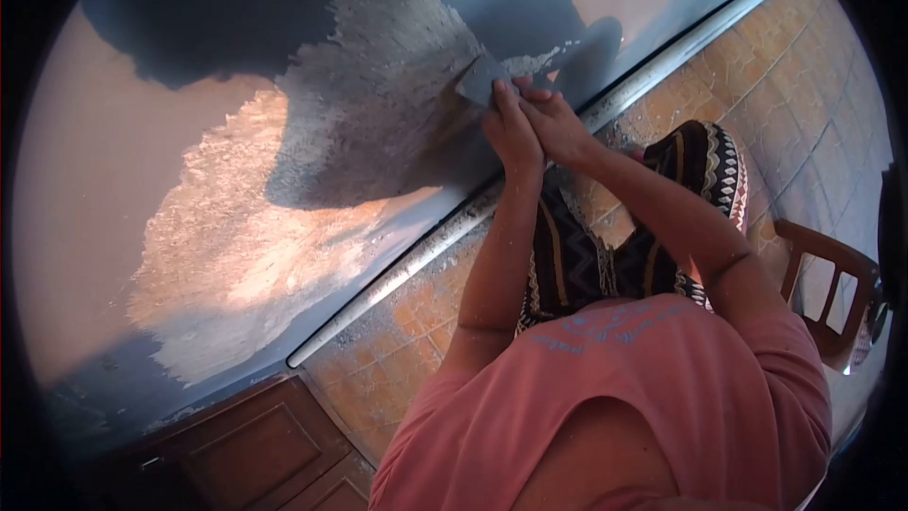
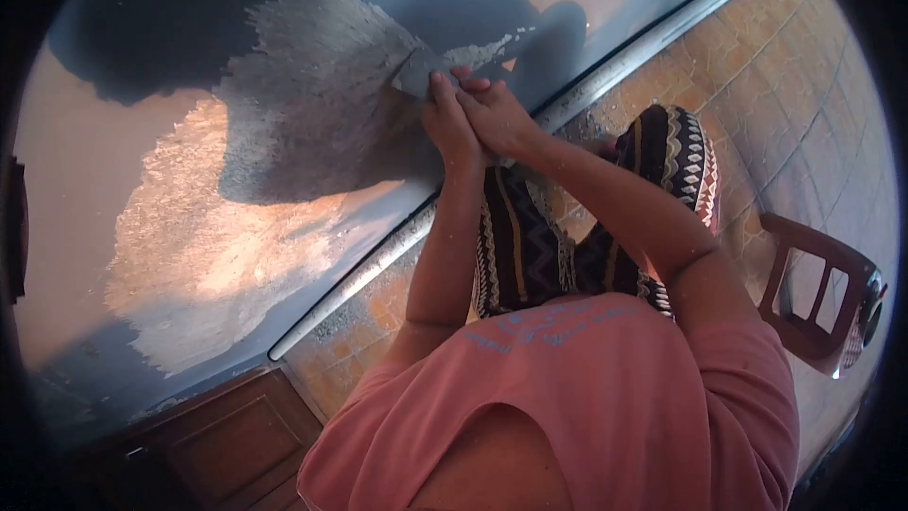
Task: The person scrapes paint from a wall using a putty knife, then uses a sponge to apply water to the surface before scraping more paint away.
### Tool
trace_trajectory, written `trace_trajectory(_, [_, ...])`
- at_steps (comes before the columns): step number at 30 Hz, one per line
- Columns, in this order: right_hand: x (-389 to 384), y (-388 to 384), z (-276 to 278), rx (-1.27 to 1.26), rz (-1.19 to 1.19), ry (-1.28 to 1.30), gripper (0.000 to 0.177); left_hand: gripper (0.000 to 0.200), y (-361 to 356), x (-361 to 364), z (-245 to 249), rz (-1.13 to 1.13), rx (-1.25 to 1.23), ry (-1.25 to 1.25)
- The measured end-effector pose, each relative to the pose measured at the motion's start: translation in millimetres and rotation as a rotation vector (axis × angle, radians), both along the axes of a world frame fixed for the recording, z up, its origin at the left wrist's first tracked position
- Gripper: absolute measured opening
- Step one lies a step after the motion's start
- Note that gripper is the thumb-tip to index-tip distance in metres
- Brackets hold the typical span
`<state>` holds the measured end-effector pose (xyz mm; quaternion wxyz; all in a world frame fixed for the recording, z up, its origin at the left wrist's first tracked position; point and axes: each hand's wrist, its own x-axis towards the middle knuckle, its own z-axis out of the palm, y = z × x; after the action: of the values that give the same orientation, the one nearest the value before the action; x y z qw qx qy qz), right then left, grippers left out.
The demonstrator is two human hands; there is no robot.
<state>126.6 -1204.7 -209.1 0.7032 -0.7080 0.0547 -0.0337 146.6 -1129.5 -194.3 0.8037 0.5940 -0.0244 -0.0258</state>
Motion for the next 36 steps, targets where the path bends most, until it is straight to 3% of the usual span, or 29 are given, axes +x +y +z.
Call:
trace_trajectory(2, [0, -1, 7, -0.025, 0.023, -0.021, 0.049, 0.042, 0, -1, 8, 0.014, 0.004, 0.006])
trace_trajectory(5, [2, -1, -7, 0.141, 0.074, 0.049, 0.048, 0.042, 2, 0, 3, -0.006, 0.001, -0.018])
trace_trajectory(8, [7, 5, -31, 0.066, 0.043, -0.086, 0.047, 0.043, 4, 0, -13, 0.023, 0.018, -0.043])
trace_trajectory(11, [14, 12, -17, 0.116, -0.044, -0.158, 0.045, 0.043, 4, 7, 1, 0.059, 0.062, -0.076])
trace_trajectory(14, [9, -2, 43, 0.281, 0.088, -0.117, 0.045, 0.041, -4, 3, 51, 0.004, -0.023, -0.056])
trace_trajectory(17, [3, -1, -9, 0.07, -0.016, -0.098, 0.043, 0.041, -8, 0, 4, 0.042, 0.003, -0.004])
trace_trajectory(18, [-6, -6, 16, -0.103, 0.05, 0.067, 0.042, 0.043, -4, -3, 3, 0.013, -0.047, 0.043])
trace_trajectory(21, [-7, -2, 12, 0.091, 0.077, 0.035, 0.044, 0.042, -1, -4, 10, -0.006, -0.045, 0.052])
trace_trajectory(24, [-13, -2, 19, 0.046, 0.057, -0.005, 0.044, 0.043, -2, -9, 17, -0.019, -0.096, 0.017])
trace_trajectory(27, [-5, 2, 0, -0.112, 0.009, 0.009, 0.041, 0.043, 3, 0, -8, 0.019, -0.022, 0.033])
trace_trajectory(30, [5, 2, 36, 0.198, -0.016, -0.142, 0.04, 0.045, -3, 7, 34, 0.05, 0.04, -0.05])
trace_trajectory(33, [2, -7, 45, 0.221, 0.019, -0.084, 0.043, 0.046, -8, 8, 35, 0.005, 0.075, -0.081])
trace_trajectory(34, [6, -2, 25, 0.19, -0.026, -0.132, 0.044, 0.046, -8, 1, 28, 0.034, 0.152, -0.115])
trace_trajectory(36, [10, 1, 6, 0.1, -0.002, -0.124, 0.044, 0.045, -4, -1, 24, 0.034, 0.008, -0.021])
